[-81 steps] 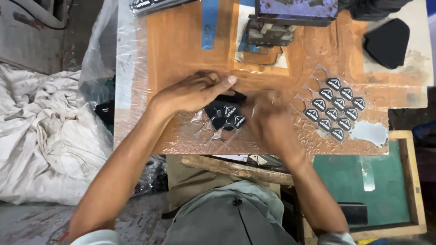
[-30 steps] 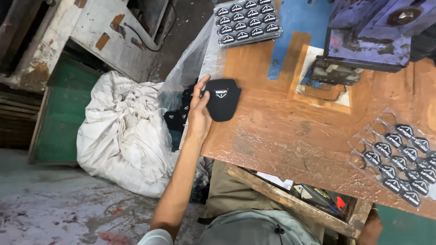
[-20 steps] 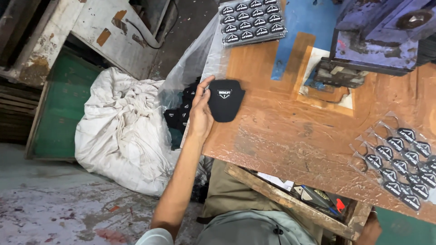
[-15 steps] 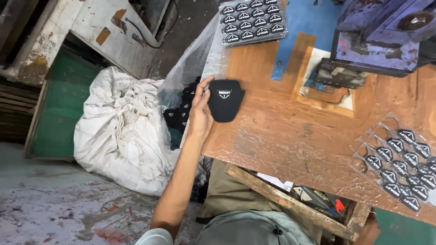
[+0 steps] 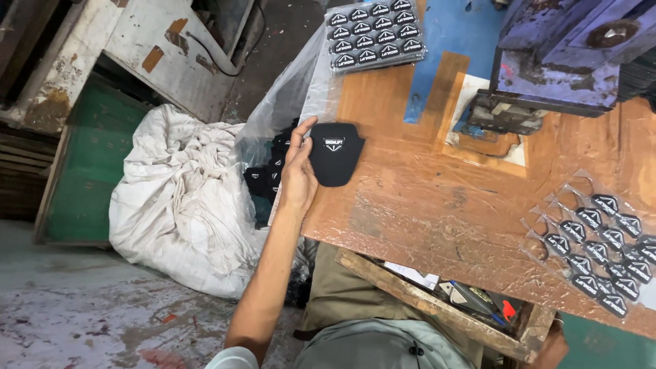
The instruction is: Stamping logos onto black fabric pieces using a industrial press machine.
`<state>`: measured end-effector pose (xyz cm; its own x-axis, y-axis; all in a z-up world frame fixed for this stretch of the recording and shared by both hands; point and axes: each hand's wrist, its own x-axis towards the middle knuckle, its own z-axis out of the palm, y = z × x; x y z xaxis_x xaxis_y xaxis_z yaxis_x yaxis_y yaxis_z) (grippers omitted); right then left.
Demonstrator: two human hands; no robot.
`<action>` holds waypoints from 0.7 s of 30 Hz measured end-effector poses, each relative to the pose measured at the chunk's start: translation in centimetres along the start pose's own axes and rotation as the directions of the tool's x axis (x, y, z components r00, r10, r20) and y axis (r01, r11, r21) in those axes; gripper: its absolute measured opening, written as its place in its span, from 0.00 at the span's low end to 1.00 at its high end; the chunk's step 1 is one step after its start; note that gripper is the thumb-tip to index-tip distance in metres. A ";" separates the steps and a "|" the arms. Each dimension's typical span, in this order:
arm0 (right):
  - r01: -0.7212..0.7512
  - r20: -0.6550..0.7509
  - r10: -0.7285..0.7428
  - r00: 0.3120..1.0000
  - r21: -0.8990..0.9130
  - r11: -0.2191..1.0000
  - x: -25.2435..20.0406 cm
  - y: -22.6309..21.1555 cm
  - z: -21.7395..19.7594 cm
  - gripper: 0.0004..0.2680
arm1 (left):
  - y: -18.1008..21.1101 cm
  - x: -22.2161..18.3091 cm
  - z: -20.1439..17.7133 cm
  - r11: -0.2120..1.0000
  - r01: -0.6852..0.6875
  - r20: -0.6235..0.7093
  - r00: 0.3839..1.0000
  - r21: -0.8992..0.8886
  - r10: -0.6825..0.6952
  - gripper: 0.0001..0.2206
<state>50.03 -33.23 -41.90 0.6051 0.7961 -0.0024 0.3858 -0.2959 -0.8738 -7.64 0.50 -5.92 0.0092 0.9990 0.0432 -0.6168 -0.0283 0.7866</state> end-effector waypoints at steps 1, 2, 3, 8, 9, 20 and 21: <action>-0.050 0.012 0.049 0.999 0.209 0.977 0.0 -0.3 0.1 0.13 | -0.1 0.1 -0.1 1.000 -0.002 0.001 1.000 -0.002 0.002 0.17; -0.100 0.034 0.094 0.995 0.406 0.908 -0.1 -0.6 0.0 0.12 | -0.1 0.1 -0.2 1.000 -0.002 0.001 1.000 -0.005 0.002 0.17; -0.100 0.034 0.094 0.995 0.406 0.908 -0.3 -1.2 -0.1 0.12 | 0.0 0.0 0.0 1.000 -0.002 0.001 1.000 -0.005 0.002 0.17; -0.065 -0.103 0.005 0.995 -0.588 0.806 -0.7 -1.7 -0.5 0.14 | 0.5 -0.1 0.4 1.000 0.019 -0.003 1.000 -0.012 -0.019 0.17; -0.065 -0.103 0.004 0.995 -0.589 0.806 -0.5 -0.4 -0.4 0.14 | 0.5 -0.1 0.4 1.000 0.019 -0.002 1.000 -0.013 -0.019 0.17; 0.155 -0.056 -0.157 0.986 -0.051 0.987 0.1 -4.7 -12.2 0.06 | -0.5 0.2 -0.3 0.980 -0.074 0.020 0.997 0.185 0.071 0.27; 0.156 -0.069 -0.160 0.985 -0.065 0.986 1.0 -9.7 -12.2 0.06 | 0.1 -0.2 0.1 0.983 -0.069 0.029 0.997 0.168 0.065 0.27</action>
<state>55.40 -35.99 -27.49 0.5822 0.7947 0.1716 0.5201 -0.2019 -0.8299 -7.62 0.29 -5.74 -0.0080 0.9937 0.1122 -0.4746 -0.1025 0.8742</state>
